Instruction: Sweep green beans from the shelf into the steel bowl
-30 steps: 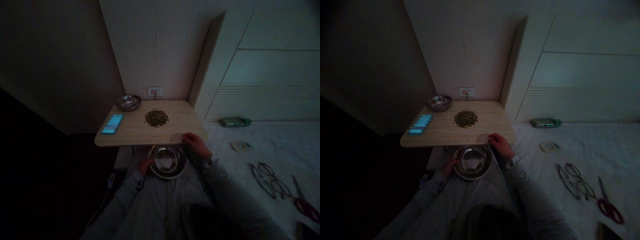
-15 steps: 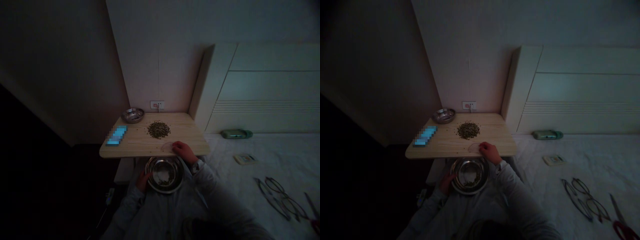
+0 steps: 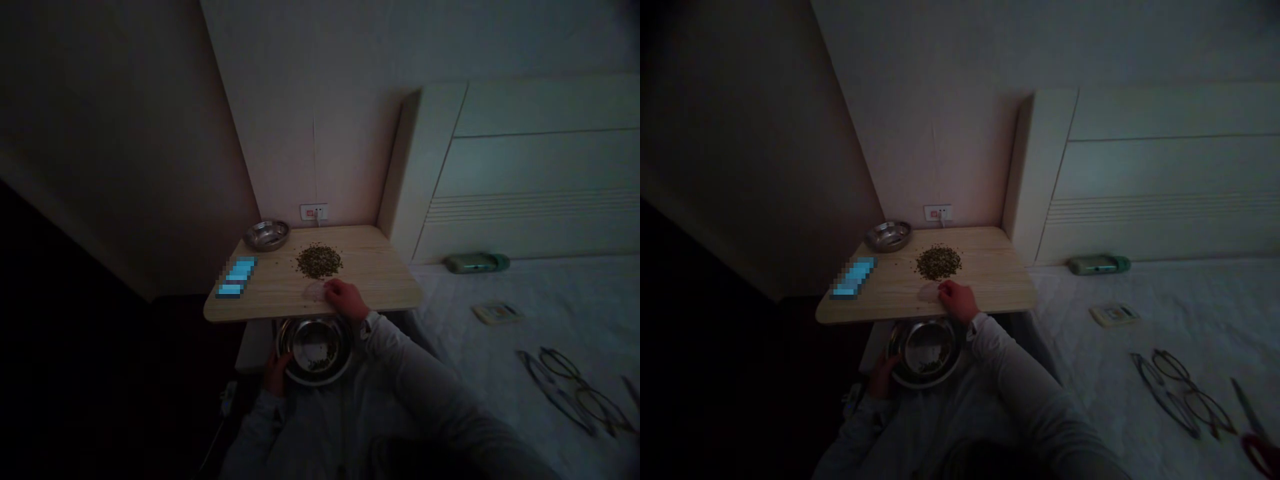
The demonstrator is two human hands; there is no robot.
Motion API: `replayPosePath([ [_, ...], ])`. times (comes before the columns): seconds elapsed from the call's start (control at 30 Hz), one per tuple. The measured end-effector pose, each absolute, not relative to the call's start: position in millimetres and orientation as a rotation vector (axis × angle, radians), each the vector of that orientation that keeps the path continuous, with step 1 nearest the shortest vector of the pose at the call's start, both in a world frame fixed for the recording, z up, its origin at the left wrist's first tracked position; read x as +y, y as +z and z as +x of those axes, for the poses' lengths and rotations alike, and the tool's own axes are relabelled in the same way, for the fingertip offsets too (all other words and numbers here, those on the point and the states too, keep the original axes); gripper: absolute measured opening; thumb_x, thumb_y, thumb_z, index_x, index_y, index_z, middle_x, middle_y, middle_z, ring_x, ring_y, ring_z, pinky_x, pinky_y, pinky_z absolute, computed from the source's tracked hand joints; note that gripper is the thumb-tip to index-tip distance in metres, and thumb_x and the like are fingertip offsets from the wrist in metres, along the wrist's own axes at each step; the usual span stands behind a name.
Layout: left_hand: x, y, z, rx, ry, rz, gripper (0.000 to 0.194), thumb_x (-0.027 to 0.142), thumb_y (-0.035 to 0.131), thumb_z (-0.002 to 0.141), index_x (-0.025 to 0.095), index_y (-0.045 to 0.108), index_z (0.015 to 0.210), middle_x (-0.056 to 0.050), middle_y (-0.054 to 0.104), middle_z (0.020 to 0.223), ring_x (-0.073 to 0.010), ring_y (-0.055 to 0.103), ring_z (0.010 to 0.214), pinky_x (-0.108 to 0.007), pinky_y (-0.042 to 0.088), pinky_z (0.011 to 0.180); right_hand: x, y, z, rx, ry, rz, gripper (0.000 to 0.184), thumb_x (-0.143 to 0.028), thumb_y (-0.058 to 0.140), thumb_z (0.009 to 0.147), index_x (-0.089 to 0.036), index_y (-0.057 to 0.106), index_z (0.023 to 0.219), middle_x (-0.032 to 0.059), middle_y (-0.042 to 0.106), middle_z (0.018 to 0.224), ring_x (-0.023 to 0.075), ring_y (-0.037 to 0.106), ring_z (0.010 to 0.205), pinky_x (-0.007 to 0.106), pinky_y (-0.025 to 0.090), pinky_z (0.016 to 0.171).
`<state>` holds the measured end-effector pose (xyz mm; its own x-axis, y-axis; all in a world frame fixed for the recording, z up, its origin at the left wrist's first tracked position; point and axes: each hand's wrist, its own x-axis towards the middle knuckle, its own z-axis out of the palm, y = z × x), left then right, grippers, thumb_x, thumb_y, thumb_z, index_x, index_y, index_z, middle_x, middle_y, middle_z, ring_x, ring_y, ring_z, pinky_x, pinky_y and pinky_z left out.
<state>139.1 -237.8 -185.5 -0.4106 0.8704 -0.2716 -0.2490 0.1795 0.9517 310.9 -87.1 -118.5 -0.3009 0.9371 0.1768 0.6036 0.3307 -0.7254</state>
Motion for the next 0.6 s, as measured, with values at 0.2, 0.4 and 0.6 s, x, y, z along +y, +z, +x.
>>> replayPosePath([
  [0.2,-243,-172,139,1.52,1.44,0.646,0.006,0.016,0.061,0.057,0.02,0.062,0.054,-0.005,0.067,0.076,-0.0245,0.06,0.09,-0.035,0.044,0.083,-102,-119,302,-2.132,0.991,-1.097,0.019,-0.02,0.055,0.068,-0.018,0.066,0.084,-0.0009,0.064,0.066,0.0119,0.055,0.062,0.023,0.041,0.063],
  [0.4,-244,-186,147,1.515,1.572,0.667,0.006,0.018,0.059,0.06,0.022,0.062,0.057,-0.004,0.068,0.082,-0.0242,0.061,0.089,-0.034,0.044,0.081,-76,-124,319,-1.813,1.185,-1.028,0.021,-0.025,0.049,0.071,-0.017,0.062,0.085,0.0002,0.064,0.071,0.012,0.056,0.067,0.025,0.043,0.067],
  [0.6,-242,-185,136,1.546,1.458,0.745,0.01,0.012,0.062,0.053,0.022,0.065,0.056,-0.005,0.067,0.079,-0.0267,0.059,0.094,-0.036,0.039,0.089,-40,-123,334,-1.505,0.777,-1.326,0.022,-0.029,0.047,0.072,-0.019,0.059,0.088,0.0023,0.063,0.077,0.0154,0.055,0.074,0.03,0.043,0.074],
])
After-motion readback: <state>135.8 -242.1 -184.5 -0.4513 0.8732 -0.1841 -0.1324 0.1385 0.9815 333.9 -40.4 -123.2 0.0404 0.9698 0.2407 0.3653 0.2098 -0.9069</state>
